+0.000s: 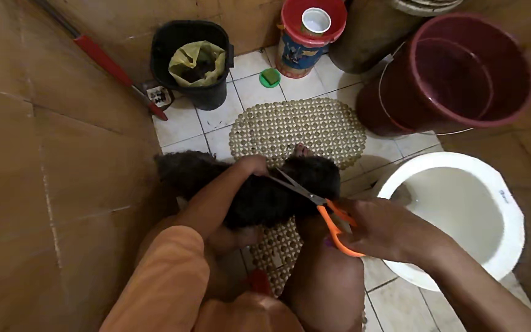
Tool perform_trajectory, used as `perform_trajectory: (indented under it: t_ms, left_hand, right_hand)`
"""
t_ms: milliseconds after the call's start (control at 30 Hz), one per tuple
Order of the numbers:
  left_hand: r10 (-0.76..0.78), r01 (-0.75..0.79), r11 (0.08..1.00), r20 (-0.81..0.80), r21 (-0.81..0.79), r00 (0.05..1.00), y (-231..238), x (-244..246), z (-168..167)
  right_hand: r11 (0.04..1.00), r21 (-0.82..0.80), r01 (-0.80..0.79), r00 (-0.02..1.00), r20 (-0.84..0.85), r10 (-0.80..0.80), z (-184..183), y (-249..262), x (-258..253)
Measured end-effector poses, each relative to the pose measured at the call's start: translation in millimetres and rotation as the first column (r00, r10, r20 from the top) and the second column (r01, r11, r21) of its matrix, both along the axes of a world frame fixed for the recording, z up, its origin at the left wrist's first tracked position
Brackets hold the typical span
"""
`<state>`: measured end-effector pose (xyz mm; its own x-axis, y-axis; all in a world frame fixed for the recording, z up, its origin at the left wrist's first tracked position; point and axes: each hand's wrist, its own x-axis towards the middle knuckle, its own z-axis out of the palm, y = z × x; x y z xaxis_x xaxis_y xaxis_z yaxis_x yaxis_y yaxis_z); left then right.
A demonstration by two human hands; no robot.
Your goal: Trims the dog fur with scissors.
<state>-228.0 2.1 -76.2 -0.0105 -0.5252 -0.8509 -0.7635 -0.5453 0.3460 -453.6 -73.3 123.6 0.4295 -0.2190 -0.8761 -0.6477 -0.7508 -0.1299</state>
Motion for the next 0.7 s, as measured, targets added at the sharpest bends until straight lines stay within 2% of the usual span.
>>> perform_trajectory:
  t_ms: [67,233,400,700]
  left_hand:
    - [-0.019,0.017,0.999,-0.052,-0.031,0.998,-5,5,-5]
    - [0.157,-0.172,0.983,-0.174,-0.071,0.972,-1,30,1]
    - [0.080,-0.093,0.989,-0.118,-0.115,0.990,-9,39,8]
    - [0.005,-0.012,0.998,-0.107,-0.066,0.994,-26,43,31]
  right_hand:
    - [0.999,0.044,-0.025,0.998,-0.056,0.028,-3,-2,7]
    - [0.990,0.143,0.012,0.992,-0.130,0.007,-24,-7,19]
    - [0.990,0.139,-0.022,0.982,-0.184,0.047,-36,-2,43]
    - [0.996,0.078,-0.045,0.973,-0.221,0.061,-42,15,88]
